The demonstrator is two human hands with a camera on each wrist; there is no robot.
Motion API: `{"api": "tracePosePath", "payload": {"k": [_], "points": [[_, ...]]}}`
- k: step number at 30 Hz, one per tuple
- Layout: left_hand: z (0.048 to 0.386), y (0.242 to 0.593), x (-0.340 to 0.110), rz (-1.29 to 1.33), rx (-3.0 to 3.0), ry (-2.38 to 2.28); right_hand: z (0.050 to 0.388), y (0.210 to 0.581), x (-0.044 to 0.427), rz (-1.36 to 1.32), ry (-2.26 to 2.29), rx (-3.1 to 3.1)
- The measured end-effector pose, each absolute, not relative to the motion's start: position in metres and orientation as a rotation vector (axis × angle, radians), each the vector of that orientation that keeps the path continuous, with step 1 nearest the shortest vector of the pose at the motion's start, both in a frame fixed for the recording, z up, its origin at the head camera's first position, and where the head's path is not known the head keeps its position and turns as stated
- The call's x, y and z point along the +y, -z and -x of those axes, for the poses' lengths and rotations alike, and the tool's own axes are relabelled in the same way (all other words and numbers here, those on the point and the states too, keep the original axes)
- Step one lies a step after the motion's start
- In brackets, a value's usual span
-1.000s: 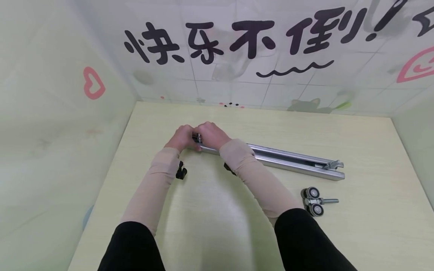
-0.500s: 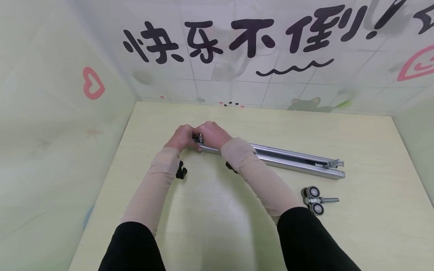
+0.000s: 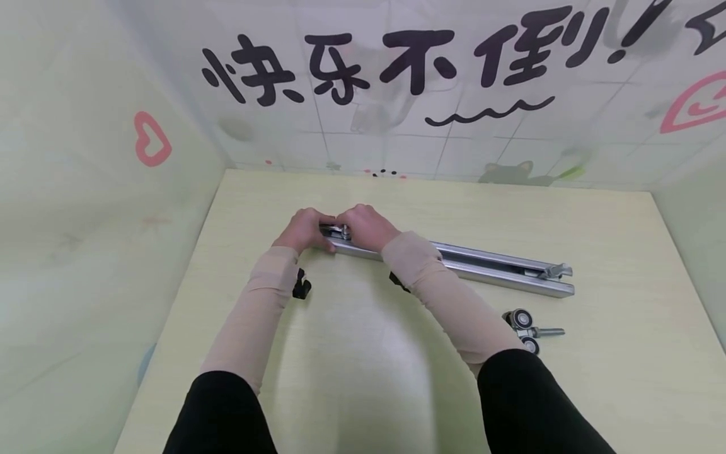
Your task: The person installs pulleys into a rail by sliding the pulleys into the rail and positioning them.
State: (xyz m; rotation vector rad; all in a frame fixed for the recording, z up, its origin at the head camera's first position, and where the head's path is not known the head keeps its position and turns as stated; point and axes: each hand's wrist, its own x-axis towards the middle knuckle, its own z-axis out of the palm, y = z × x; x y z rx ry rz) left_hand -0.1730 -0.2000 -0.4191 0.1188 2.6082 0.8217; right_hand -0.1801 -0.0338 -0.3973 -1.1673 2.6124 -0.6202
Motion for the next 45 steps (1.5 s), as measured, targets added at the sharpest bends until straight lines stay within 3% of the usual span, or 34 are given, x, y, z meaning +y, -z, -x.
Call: {"api": "tracePosePath", "payload": {"k": [45], "points": [[0.174,0.422,-0.201,-0.073,2.574,-0.847,0.166,0.401,0.041,1.177,0.686,2.643]]}}
